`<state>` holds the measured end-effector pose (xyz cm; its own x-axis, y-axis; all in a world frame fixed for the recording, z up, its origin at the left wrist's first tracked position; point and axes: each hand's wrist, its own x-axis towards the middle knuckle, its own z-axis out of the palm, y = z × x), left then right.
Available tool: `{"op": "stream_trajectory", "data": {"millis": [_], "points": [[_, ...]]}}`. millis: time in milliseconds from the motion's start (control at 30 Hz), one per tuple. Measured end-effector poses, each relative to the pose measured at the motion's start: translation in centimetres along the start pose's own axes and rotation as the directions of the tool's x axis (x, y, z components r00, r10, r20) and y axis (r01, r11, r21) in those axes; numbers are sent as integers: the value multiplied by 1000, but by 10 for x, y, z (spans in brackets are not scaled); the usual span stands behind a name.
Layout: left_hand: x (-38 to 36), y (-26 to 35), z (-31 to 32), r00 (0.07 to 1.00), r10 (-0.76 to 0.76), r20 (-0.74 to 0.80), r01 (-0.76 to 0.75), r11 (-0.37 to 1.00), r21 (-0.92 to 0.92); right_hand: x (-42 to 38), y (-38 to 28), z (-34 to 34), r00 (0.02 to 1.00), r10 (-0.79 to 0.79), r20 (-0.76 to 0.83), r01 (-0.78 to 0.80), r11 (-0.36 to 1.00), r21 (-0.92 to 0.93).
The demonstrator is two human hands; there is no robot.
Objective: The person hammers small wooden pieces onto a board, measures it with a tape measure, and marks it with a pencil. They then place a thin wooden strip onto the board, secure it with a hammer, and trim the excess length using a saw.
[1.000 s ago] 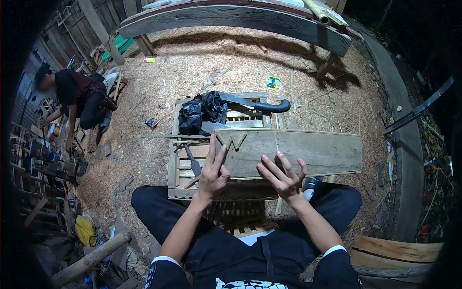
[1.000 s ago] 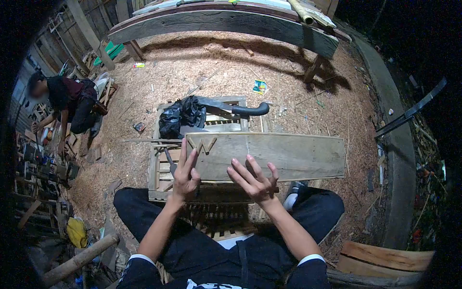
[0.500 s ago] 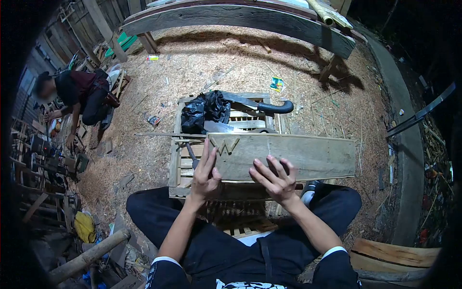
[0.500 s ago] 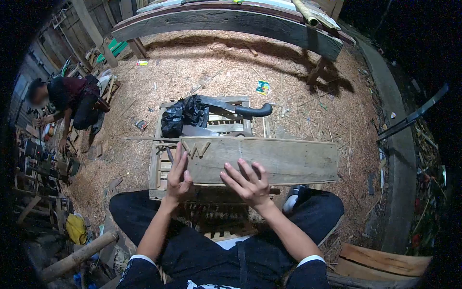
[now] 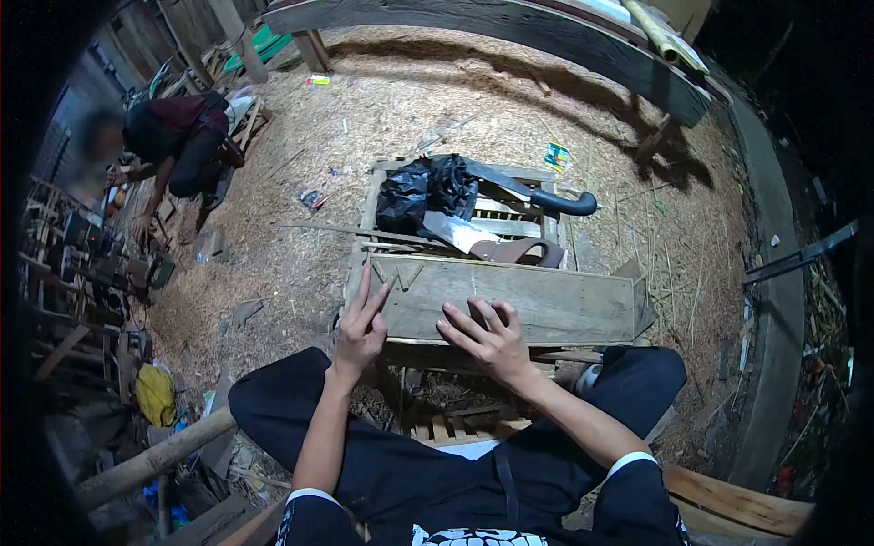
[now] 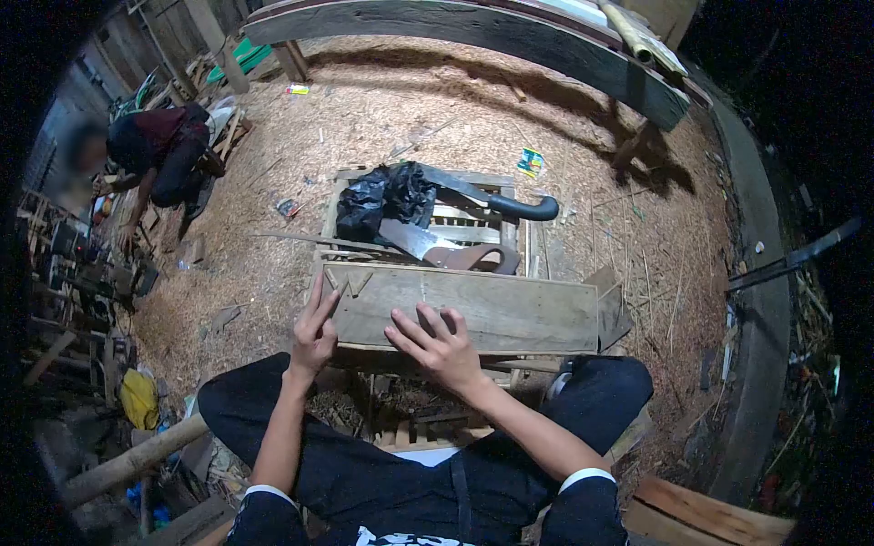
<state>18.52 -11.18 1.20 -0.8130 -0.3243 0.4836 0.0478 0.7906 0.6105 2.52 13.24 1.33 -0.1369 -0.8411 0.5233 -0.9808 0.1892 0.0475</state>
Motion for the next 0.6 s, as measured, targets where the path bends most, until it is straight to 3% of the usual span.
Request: {"op": "stream_trajectory", "data": {"millis": [133,233,367,433,600], "points": [[4,5,-9,993,-102,59,103,995,-7,4,-3,1,999,-9,34,10,1000,-10],[11,21,-11,993,-3,118,-43,922,384,1,-2,4,999,-3,38,4,1000,-10],[15,40,-6,988,1,152,-47,954,296,-4,-1,5,997,-26,72,29,999,-32],[12,36,3,935,37,354,-138,954,264,-5,1,3,996,-30,81,31,999,-14],[43,48,14,869,36,494,-194,942,273,-5,6,-1,996,-76,56,72,996,57]]}}
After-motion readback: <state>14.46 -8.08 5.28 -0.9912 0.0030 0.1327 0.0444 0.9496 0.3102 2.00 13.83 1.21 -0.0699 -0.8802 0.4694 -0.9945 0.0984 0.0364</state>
